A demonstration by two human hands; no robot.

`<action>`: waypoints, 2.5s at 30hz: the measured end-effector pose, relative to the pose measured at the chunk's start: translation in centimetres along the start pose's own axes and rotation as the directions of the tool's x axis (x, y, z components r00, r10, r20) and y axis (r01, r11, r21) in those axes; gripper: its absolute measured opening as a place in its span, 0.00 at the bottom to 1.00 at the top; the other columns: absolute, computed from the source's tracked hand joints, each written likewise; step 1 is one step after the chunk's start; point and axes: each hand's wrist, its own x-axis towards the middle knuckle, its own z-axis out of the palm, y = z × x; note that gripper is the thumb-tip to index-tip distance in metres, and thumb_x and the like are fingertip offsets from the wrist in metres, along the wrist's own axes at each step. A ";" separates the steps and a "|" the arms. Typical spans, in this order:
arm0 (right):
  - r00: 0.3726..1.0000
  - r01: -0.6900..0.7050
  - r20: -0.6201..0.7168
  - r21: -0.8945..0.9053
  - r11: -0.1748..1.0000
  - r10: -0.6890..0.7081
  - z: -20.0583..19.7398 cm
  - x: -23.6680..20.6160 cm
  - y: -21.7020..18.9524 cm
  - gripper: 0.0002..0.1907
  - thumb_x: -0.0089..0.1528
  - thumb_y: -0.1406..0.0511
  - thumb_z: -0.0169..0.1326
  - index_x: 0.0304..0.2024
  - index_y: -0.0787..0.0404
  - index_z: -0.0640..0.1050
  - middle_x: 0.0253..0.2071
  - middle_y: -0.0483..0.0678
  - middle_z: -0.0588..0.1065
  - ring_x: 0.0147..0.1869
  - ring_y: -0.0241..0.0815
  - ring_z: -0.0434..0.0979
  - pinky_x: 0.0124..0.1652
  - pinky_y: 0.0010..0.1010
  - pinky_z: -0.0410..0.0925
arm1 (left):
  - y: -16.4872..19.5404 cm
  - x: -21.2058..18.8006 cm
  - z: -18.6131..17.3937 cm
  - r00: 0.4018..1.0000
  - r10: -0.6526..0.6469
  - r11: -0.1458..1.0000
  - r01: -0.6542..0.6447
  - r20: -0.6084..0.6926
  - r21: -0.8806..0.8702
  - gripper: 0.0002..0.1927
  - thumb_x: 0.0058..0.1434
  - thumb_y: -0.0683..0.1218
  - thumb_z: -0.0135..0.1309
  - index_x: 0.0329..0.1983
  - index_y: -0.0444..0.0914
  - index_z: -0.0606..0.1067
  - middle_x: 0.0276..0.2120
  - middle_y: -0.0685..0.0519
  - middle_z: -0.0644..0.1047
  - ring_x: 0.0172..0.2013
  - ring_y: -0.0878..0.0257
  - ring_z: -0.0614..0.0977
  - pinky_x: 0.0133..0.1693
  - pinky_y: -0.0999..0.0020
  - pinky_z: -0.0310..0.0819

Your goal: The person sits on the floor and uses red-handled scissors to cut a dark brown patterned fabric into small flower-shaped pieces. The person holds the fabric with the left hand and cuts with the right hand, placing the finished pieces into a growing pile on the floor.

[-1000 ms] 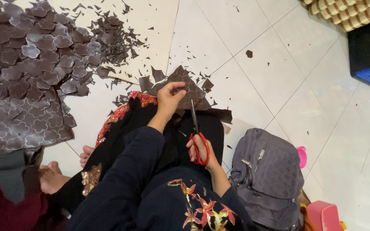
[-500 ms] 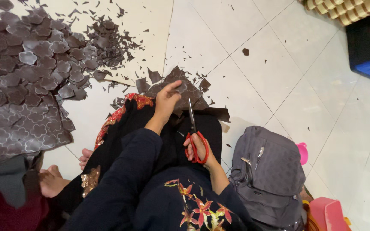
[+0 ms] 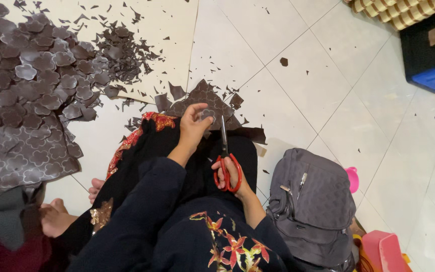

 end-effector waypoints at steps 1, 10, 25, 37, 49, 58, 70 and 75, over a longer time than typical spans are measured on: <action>1.000 0.014 0.000 0.030 0.999 -0.014 -0.1 -0.1 0.2 0.35 0.72 0.44 0.37 0.43 0.70 0.76 0.19 0.43 0.65 0.18 0.36 0.68 0.23 0.29 0.68 | -0.2 -0.4 0.1 0.997 -0.074 0.996 0.073 -0.010 -0.046 0.24 0.58 0.36 0.60 0.58 0.35 0.70 0.40 0.57 0.79 0.34 0.74 0.79 0.33 0.78 0.75; 0.992 -0.026 0.124 0.010 1.000 0.024 -1.4 0.0 1.0 0.48 0.63 0.33 0.36 0.61 0.67 0.71 0.31 0.44 0.70 0.31 0.38 0.75 0.41 0.30 0.73 | -1.5 -4.5 0.0 0.971 -0.240 0.970 0.240 0.020 -0.023 0.23 0.59 0.37 0.61 0.58 0.34 0.73 0.39 0.54 0.82 0.35 0.70 0.82 0.34 0.77 0.76; 0.979 0.001 0.203 -0.107 0.994 0.021 -1.2 0.0 0.8 0.53 0.60 0.29 0.38 0.62 0.67 0.72 0.31 0.41 0.69 0.33 0.33 0.73 0.36 0.24 0.69 | -0.5 -2.4 -0.7 0.972 -0.189 0.981 0.193 0.142 -0.015 0.30 0.57 0.34 0.60 0.64 0.31 0.69 0.31 0.54 0.78 0.29 0.69 0.81 0.33 0.76 0.77; 0.973 0.078 0.215 0.011 0.997 -0.078 -0.4 0.4 1.5 0.50 0.63 0.30 0.36 0.54 0.70 0.73 0.28 0.41 0.66 0.27 0.33 0.70 0.36 0.27 0.72 | 0.2 -2.8 -0.2 0.962 -0.212 0.977 0.205 0.174 0.058 0.32 0.55 0.34 0.60 0.65 0.33 0.68 0.33 0.54 0.78 0.31 0.69 0.81 0.33 0.76 0.77; 0.975 0.148 0.171 -0.028 0.989 -0.141 -0.3 0.1 1.6 0.48 0.59 0.27 0.34 0.42 0.64 0.71 0.21 0.42 0.64 0.21 0.35 0.67 0.26 0.26 0.67 | 0.4 -3.0 0.1 0.955 -0.211 0.977 0.215 0.207 0.006 0.34 0.56 0.33 0.58 0.68 0.33 0.66 0.34 0.52 0.79 0.32 0.67 0.80 0.35 0.74 0.77; 0.983 0.154 0.107 -0.037 0.987 -0.149 -0.2 -0.2 1.3 0.48 0.57 0.26 0.36 0.38 0.64 0.71 0.21 0.42 0.65 0.20 0.34 0.67 0.22 0.24 0.64 | 0.8 -2.9 0.2 0.947 -0.213 0.973 0.227 0.241 -0.033 0.34 0.57 0.33 0.57 0.69 0.33 0.65 0.34 0.53 0.79 0.33 0.68 0.80 0.36 0.74 0.77; 0.996 0.090 0.025 -0.111 0.990 -0.088 -1.2 -0.3 1.5 0.46 0.56 0.27 0.42 0.31 0.64 0.71 0.16 0.42 0.64 0.14 0.33 0.64 0.16 0.23 0.61 | -0.8 -1.7 -1.0 0.959 -0.146 0.983 0.168 0.241 -0.074 0.20 0.59 0.32 0.60 0.53 0.33 0.69 0.37 0.52 0.79 0.34 0.69 0.80 0.36 0.75 0.76; 0.991 0.091 0.103 -0.045 0.995 -0.086 -1.1 -0.1 1.3 0.49 0.59 0.28 0.36 0.49 0.66 0.74 0.23 0.42 0.67 0.23 0.34 0.71 0.29 0.25 0.70 | -0.7 -1.5 -1.3 0.941 -0.245 0.959 0.271 0.234 -0.085 0.14 0.61 0.34 0.57 0.50 0.36 0.73 0.37 0.53 0.80 0.34 0.68 0.83 0.35 0.76 0.78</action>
